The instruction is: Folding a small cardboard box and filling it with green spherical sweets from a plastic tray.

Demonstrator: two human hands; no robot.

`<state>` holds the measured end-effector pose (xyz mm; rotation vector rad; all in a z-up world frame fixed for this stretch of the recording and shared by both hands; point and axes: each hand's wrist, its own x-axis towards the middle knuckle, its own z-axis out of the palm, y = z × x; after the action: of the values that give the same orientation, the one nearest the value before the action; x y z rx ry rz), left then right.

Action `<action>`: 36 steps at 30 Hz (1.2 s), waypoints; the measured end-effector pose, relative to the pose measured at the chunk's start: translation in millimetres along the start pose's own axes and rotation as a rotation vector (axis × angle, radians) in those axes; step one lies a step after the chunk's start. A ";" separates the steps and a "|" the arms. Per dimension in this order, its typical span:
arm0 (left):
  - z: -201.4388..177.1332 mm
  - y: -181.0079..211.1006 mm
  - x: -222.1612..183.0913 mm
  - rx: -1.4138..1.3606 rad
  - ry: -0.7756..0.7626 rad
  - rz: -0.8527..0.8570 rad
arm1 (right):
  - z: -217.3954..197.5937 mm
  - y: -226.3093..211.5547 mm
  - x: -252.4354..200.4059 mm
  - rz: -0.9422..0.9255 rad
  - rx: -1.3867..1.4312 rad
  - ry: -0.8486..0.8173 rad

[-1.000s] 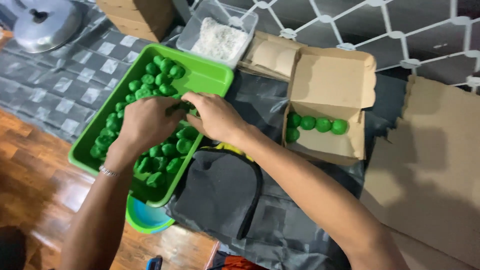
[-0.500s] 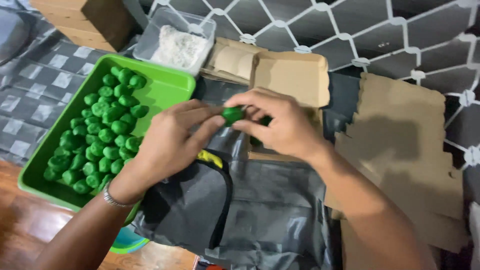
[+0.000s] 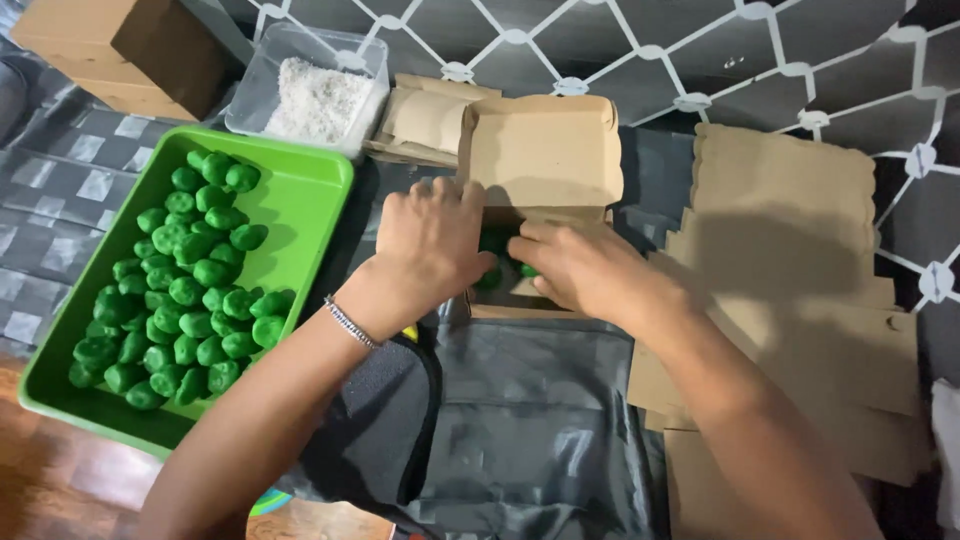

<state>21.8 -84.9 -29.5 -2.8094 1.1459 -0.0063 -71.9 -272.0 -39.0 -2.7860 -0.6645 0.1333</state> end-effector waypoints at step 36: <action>-36.4 -113.5 -83.1 0.176 0.194 -0.160 | 9.4 -98.7 74.1 -0.174 0.012 0.379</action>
<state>39.8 50.1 21.2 -2.7795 0.8996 -0.3812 -49.8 -151.5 -21.8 -2.6171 -0.7929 -0.4126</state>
